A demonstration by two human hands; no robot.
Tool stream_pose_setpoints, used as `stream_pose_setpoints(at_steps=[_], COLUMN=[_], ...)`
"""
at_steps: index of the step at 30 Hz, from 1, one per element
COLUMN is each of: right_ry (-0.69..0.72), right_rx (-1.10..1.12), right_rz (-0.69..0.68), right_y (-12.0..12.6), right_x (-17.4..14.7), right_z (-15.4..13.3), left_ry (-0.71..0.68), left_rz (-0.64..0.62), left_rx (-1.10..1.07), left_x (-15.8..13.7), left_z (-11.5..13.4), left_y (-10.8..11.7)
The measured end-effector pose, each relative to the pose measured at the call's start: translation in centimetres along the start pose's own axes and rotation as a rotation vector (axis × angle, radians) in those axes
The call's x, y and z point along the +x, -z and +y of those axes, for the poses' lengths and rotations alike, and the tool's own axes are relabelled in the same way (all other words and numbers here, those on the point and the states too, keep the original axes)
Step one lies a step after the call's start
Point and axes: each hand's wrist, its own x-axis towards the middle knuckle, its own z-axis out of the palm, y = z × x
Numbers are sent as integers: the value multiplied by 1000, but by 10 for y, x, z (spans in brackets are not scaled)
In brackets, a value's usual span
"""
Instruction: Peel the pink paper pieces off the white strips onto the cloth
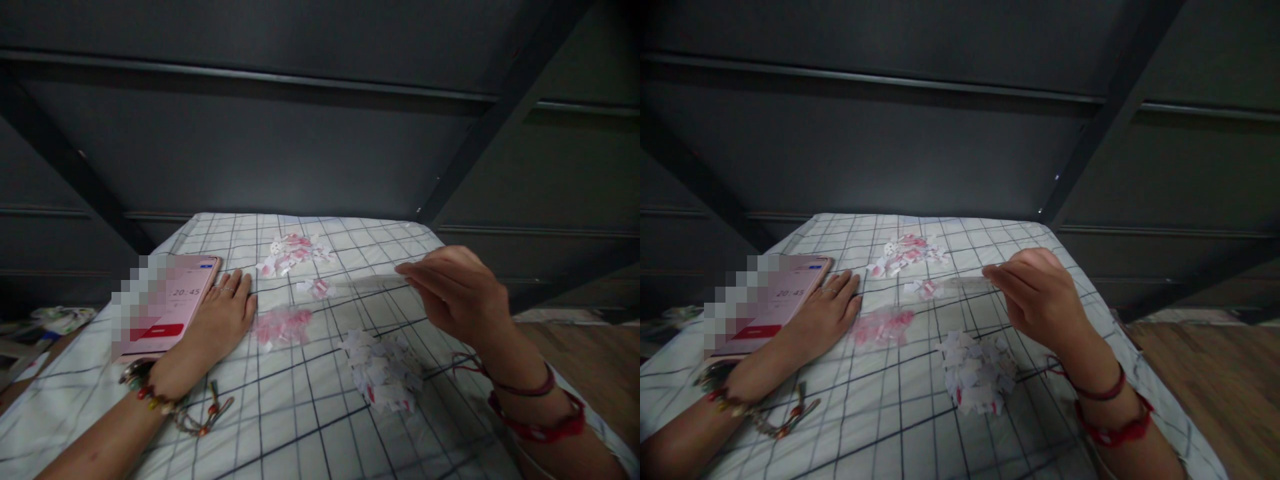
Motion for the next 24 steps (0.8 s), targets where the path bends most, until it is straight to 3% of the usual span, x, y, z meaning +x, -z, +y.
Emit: stream_pose_setpoints(at_steps=[8, 12, 18, 24], right_ry=[33, 27, 52, 76], right_rx=[71, 129, 11, 107], right_rz=[-30, -7, -15, -29], right_y=[-11, -5, -8, -4], right_x=[5, 6, 11, 11], right_z=[-11, -14, -17, -18], left_ry=[-37, -13, -7, 15], left_rz=[80, 60, 18, 1], left_rx=[-62, -53, -30, -25], left_x=[-1, -1, -2, 0], left_z=[-2, -1, 1, 2], left_y=[-6, -4, 1, 1])
